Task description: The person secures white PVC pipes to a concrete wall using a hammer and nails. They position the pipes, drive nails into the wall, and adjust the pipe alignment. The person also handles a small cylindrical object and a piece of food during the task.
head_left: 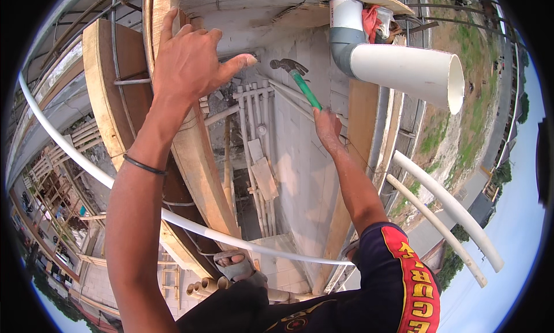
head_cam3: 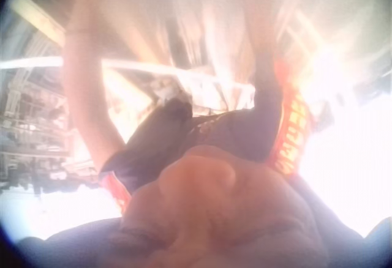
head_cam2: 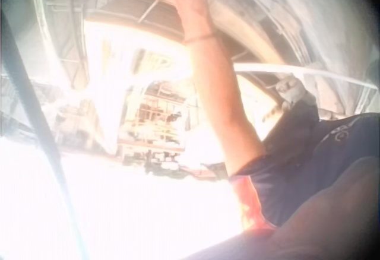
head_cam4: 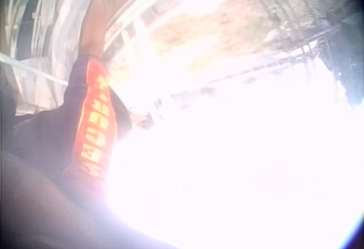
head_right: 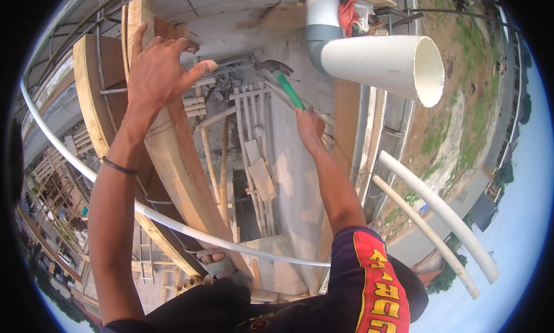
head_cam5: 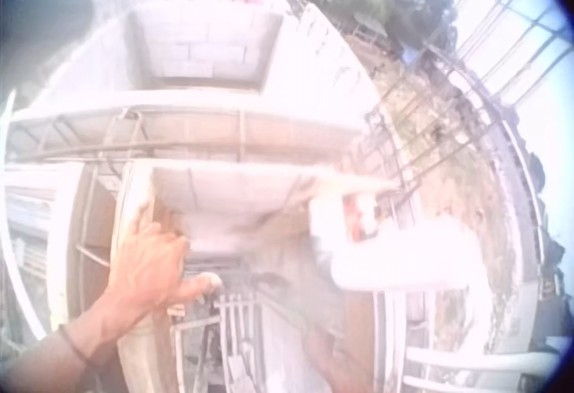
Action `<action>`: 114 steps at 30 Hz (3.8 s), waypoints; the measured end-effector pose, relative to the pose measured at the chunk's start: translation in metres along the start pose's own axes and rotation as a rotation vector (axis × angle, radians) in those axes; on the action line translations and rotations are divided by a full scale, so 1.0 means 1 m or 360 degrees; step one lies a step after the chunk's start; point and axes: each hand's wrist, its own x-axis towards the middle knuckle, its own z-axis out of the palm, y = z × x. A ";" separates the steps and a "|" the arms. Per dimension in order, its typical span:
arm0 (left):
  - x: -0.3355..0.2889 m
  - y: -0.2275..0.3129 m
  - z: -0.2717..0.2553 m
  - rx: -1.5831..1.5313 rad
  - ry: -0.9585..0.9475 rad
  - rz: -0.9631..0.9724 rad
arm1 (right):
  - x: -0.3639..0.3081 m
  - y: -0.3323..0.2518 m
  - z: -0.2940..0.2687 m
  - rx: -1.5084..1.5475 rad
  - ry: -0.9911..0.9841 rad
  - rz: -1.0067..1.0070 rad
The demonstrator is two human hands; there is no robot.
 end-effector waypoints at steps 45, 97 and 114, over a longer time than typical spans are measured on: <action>0.009 0.012 -0.015 0.0100 -0.0229 -0.0008 | 0.079 0.016 -0.027 0.3832 -0.0729 0.0718; 0.008 0.011 -0.009 0.0267 -0.0402 -0.0022 | -0.024 -0.040 -0.056 0.4473 -0.0511 0.0888; 0.005 0.000 0.002 0.0346 -0.0198 0.0150 | -0.025 -0.049 -0.053 0.4372 -0.0382 0.0803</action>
